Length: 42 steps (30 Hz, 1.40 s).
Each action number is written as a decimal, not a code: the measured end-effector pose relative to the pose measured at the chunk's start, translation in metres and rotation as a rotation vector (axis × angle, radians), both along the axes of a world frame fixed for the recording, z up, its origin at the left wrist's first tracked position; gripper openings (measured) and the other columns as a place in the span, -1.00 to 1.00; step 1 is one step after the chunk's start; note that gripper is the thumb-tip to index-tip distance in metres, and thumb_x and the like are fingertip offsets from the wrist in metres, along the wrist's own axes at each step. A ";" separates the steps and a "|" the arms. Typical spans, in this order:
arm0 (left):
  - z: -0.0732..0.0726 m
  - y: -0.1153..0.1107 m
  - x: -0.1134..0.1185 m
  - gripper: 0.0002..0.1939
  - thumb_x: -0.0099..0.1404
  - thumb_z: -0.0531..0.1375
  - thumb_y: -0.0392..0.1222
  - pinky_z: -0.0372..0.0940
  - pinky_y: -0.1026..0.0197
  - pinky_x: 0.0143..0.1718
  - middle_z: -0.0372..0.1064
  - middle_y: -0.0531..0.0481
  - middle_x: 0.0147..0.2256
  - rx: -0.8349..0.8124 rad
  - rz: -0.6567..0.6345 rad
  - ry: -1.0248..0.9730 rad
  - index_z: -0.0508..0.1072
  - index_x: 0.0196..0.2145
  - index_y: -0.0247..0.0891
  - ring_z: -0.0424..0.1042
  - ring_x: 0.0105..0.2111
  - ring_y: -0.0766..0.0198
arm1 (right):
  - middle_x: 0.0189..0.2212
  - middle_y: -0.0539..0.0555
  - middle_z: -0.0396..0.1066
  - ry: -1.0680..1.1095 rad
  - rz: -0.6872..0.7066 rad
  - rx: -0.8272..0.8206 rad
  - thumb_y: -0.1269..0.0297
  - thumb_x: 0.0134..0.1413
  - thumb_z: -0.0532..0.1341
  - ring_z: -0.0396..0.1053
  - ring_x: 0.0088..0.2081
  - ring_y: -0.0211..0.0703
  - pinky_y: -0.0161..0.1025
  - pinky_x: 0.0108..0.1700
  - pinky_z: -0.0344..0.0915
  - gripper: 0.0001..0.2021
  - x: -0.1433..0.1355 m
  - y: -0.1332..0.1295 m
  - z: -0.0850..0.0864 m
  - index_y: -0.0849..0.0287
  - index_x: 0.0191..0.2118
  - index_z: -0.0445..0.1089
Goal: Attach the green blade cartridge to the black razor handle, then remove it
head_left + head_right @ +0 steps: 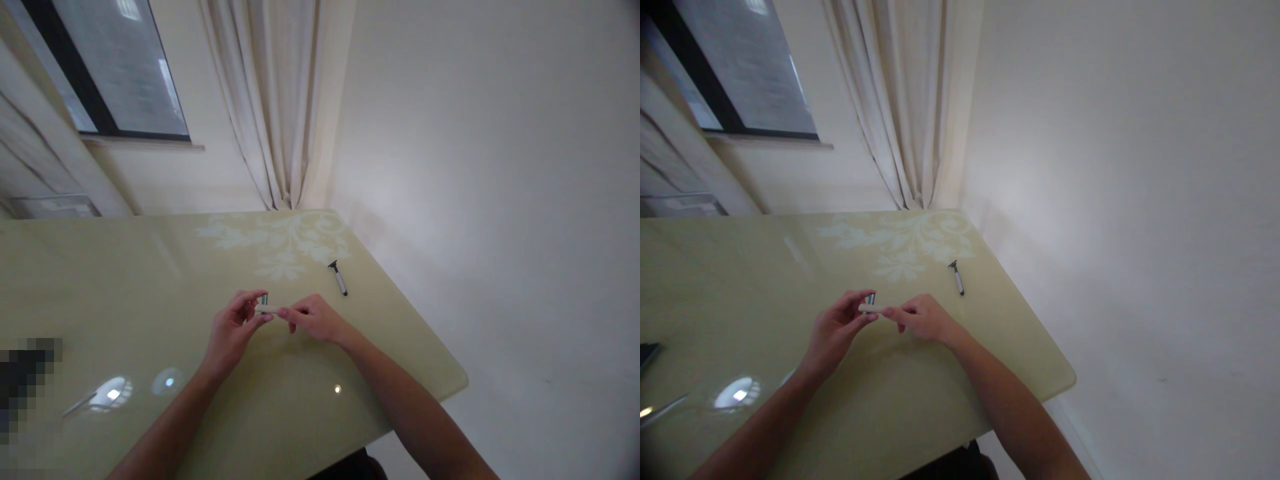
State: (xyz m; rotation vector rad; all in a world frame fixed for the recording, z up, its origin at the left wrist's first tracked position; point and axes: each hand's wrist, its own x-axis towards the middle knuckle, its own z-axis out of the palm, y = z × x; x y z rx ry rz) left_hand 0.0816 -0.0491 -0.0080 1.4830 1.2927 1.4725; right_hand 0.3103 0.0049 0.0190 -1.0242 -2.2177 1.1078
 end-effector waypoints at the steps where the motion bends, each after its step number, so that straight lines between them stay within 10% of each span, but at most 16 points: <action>1: 0.000 0.000 0.000 -0.57 0.14 0.46 -0.05 0.23 0.27 -0.36 0.30 0.09 -0.33 -0.001 0.007 -0.006 0.62 -0.03 -0.12 0.25 -0.43 0.34 | -0.70 -0.08 0.14 -0.007 -0.016 0.008 -0.29 0.32 0.10 0.09 -0.59 -0.36 -0.30 -0.45 -0.04 -0.30 0.000 0.000 0.000 0.26 -0.52 0.55; 42: -0.005 0.001 -0.001 -0.56 0.15 0.46 -0.05 0.21 0.28 -0.34 0.27 0.11 -0.35 -0.023 -0.009 -0.046 0.61 0.00 -0.10 0.27 -0.40 0.33 | -0.71 -0.08 0.16 0.006 -0.033 0.013 -0.29 0.31 0.12 0.09 -0.60 -0.36 -0.29 -0.47 -0.04 -0.31 -0.004 -0.004 0.001 0.24 -0.55 0.53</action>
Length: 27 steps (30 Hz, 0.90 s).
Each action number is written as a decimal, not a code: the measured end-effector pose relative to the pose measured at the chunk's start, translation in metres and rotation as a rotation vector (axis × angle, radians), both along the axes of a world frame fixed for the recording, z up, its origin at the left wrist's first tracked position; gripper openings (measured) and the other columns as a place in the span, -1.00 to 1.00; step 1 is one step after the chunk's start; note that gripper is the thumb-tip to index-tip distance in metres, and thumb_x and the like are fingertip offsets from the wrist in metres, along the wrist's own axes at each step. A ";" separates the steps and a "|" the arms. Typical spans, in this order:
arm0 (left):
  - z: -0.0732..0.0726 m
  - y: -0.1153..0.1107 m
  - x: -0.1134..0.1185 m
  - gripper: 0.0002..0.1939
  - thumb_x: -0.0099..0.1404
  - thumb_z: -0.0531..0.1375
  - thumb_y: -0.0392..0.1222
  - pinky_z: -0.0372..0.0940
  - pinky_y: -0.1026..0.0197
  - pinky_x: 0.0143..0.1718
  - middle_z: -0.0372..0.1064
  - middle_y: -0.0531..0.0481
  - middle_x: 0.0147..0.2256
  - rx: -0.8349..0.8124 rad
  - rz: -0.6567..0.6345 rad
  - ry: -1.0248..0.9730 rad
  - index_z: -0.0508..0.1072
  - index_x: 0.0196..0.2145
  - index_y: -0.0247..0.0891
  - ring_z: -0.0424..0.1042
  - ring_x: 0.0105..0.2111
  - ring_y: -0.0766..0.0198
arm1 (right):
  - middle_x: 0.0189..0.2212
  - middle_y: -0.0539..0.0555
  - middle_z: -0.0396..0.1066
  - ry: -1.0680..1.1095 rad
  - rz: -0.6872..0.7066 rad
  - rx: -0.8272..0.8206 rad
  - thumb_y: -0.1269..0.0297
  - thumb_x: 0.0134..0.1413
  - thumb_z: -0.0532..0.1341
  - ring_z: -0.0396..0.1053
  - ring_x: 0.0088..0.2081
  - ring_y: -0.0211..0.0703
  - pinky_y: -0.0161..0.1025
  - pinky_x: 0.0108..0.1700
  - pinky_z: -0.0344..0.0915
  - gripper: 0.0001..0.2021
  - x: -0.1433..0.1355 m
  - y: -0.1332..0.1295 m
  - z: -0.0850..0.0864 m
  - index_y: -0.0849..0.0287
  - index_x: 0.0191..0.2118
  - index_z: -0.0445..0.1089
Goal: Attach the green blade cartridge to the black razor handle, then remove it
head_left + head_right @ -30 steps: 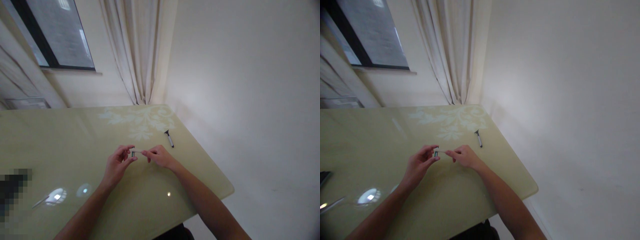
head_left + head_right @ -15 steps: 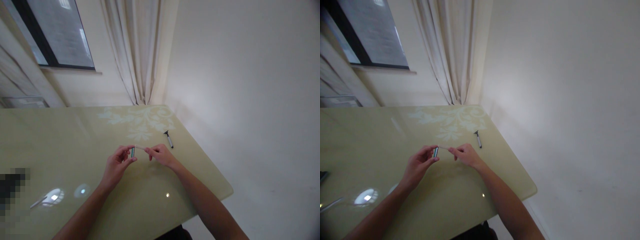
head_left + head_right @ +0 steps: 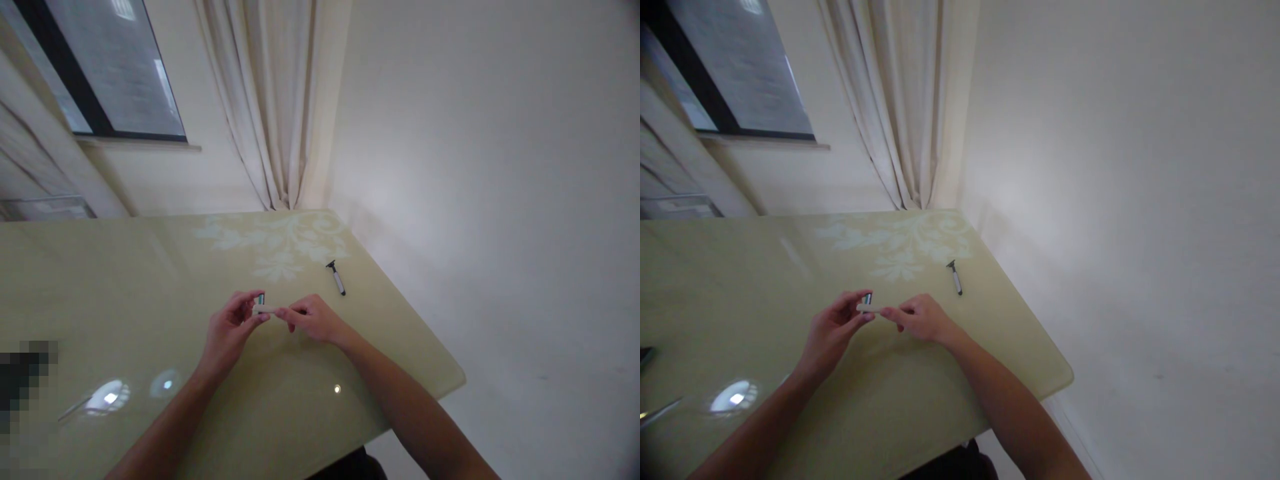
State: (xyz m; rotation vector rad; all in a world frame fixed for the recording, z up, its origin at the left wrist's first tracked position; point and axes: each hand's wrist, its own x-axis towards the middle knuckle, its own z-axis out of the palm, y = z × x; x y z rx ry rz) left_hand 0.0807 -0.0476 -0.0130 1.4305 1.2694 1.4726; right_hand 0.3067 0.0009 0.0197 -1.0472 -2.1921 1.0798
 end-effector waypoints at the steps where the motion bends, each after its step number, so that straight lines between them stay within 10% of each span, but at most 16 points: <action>1: 0.002 0.000 0.000 -0.56 0.13 0.47 -0.05 0.22 0.28 -0.34 0.27 0.11 -0.35 0.001 0.013 -0.011 0.61 -0.01 -0.10 0.28 -0.39 0.33 | -0.71 -0.08 0.16 -0.006 -0.027 0.008 -0.29 0.31 0.12 0.10 -0.60 -0.36 -0.29 -0.46 -0.03 -0.30 0.001 0.001 0.000 0.25 -0.55 0.52; 27: 0.012 -0.004 0.005 -0.54 0.08 0.49 -0.05 0.26 0.29 -0.32 0.30 0.11 -0.36 -0.036 0.026 -0.069 0.62 -0.05 -0.14 0.31 -0.37 0.33 | -0.72 -0.09 0.12 0.012 -0.045 -0.001 -0.31 0.31 0.10 0.07 -0.60 -0.36 -0.30 -0.46 -0.04 -0.28 0.006 0.004 0.001 0.25 -0.56 0.52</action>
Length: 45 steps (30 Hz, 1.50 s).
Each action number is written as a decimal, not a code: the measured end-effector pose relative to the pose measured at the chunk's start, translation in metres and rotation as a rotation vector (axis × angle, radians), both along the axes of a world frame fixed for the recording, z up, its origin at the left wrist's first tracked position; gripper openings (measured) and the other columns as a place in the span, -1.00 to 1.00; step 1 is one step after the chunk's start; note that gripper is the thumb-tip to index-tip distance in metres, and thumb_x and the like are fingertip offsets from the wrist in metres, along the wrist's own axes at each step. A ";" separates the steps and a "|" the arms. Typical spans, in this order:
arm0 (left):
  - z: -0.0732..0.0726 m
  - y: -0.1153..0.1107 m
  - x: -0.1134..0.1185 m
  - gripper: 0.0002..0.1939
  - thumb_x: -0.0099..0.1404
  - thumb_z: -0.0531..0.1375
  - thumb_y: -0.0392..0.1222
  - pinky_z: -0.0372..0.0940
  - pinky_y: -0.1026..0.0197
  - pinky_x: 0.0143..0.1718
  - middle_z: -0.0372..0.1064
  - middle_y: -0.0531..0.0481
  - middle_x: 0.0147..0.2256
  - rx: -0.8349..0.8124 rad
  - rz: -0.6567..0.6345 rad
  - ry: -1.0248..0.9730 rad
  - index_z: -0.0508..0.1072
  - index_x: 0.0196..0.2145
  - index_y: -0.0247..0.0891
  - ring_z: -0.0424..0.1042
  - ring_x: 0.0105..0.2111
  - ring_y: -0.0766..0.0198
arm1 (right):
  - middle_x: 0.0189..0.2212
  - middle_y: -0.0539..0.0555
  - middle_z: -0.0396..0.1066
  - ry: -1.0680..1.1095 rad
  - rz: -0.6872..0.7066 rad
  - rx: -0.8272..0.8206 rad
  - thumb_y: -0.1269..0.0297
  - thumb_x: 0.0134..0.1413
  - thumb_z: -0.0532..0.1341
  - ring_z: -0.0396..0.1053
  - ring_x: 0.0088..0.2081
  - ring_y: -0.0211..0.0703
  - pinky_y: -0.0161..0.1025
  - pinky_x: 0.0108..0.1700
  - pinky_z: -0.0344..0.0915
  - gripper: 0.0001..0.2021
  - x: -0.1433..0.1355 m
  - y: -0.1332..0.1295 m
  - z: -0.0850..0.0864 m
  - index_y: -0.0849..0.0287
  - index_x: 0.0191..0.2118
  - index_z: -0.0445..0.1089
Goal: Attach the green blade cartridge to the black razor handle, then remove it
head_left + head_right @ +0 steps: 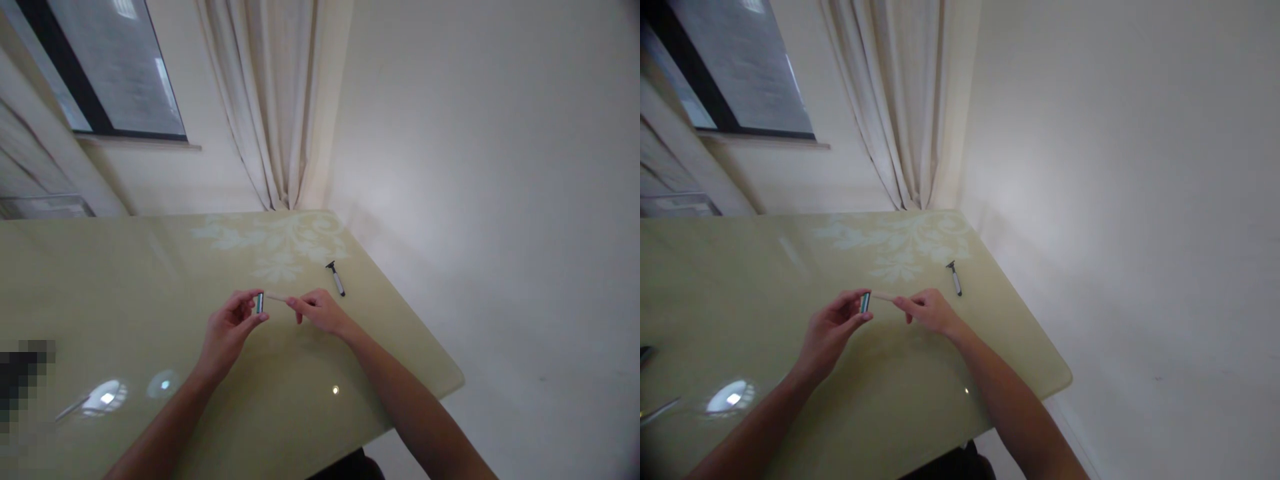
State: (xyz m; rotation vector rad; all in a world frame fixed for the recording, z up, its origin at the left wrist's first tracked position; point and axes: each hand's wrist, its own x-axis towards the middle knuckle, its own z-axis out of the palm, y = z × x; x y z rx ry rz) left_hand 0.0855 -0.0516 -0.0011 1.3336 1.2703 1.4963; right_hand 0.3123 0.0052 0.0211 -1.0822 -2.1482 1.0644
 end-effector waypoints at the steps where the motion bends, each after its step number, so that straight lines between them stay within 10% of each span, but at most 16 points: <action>1: 0.000 0.000 0.000 -0.53 0.08 0.49 -0.04 0.26 0.29 -0.32 0.29 0.11 -0.37 0.001 -0.002 -0.003 0.62 -0.04 -0.14 0.31 -0.37 0.33 | -0.71 -0.09 0.13 0.023 0.046 -0.012 -0.30 0.31 0.10 0.07 -0.60 -0.37 -0.30 -0.46 -0.04 -0.29 -0.001 -0.001 0.001 0.25 -0.55 0.53; 45: 0.006 -0.001 -0.005 -0.54 0.07 0.50 -0.07 0.27 0.29 -0.33 0.27 0.11 -0.37 0.046 0.002 0.041 0.63 -0.05 -0.14 0.30 -0.38 0.33 | -0.73 -0.08 0.15 -0.006 -0.037 0.054 -0.26 0.32 0.14 0.12 -0.61 -0.37 -0.30 -0.47 -0.03 -0.32 -0.003 -0.001 0.005 0.25 -0.56 0.53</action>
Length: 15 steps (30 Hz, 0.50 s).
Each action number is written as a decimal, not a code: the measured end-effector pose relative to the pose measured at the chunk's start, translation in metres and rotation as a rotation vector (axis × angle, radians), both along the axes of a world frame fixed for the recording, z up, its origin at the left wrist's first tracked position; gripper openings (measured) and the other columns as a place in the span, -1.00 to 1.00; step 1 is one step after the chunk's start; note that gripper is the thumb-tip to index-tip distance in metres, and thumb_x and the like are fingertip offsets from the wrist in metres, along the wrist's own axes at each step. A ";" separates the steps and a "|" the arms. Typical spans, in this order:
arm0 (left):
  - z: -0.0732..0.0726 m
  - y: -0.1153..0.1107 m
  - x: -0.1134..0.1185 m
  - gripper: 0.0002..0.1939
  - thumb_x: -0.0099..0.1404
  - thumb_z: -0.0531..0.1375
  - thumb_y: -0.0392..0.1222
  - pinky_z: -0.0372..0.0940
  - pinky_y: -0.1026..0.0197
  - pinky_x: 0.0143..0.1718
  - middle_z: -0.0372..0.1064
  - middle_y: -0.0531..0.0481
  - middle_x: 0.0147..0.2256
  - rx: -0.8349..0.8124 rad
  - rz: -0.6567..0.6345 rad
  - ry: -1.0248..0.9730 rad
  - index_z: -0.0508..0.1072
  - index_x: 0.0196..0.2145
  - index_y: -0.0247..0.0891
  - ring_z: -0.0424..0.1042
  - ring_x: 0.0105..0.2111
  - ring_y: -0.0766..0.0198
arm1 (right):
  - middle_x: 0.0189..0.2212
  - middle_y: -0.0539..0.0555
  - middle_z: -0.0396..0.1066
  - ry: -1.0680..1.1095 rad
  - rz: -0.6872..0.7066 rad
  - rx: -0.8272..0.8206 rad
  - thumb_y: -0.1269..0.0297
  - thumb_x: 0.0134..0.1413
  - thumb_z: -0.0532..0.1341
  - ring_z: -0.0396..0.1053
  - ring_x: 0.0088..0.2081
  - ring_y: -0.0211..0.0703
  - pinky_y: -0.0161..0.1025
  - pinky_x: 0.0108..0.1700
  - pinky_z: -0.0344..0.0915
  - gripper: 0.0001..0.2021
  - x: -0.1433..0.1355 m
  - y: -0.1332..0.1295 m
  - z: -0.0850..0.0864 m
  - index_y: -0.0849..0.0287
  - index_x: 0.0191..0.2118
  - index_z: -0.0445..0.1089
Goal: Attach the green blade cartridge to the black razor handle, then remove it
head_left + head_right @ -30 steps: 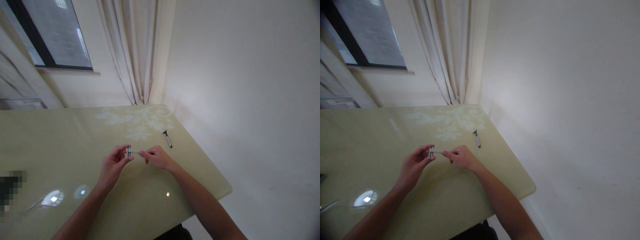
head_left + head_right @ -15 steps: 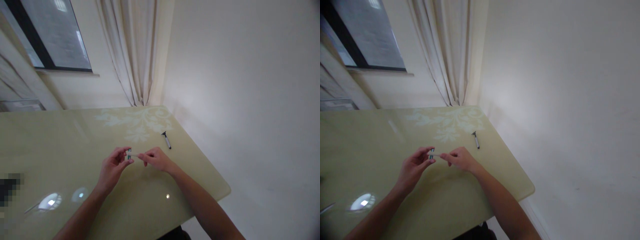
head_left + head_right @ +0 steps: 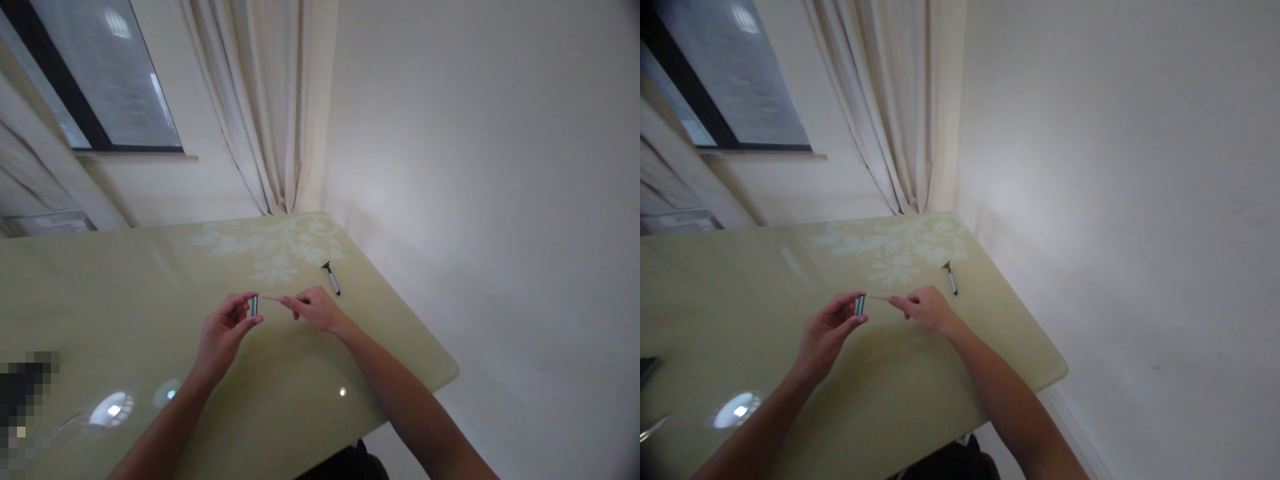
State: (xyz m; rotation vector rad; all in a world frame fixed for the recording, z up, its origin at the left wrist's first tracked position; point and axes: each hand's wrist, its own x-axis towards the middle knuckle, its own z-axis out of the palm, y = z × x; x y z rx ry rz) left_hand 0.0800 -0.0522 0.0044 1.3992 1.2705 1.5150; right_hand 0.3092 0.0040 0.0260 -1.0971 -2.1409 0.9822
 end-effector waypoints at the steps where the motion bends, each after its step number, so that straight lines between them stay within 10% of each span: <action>1: 0.001 0.000 0.000 -0.54 0.07 0.50 -0.07 0.27 0.29 -0.32 0.28 0.11 -0.37 -0.002 -0.002 -0.005 0.63 -0.05 -0.14 0.30 -0.37 0.33 | -0.73 -0.08 0.14 0.010 0.006 -0.002 -0.26 0.32 0.14 0.11 -0.61 -0.37 -0.30 -0.47 -0.03 -0.32 0.000 0.001 0.000 0.25 -0.56 0.54; 15: -0.005 0.002 0.002 -0.53 0.06 0.49 -0.05 0.33 0.27 -0.32 0.30 0.10 -0.36 -0.004 -0.010 -0.018 0.62 -0.05 -0.15 0.35 -0.36 0.31 | -0.73 -0.10 0.13 0.049 0.102 -0.027 -0.26 0.29 0.17 0.09 -0.62 -0.38 -0.30 -0.48 -0.05 -0.34 -0.002 0.004 -0.002 0.25 -0.54 0.55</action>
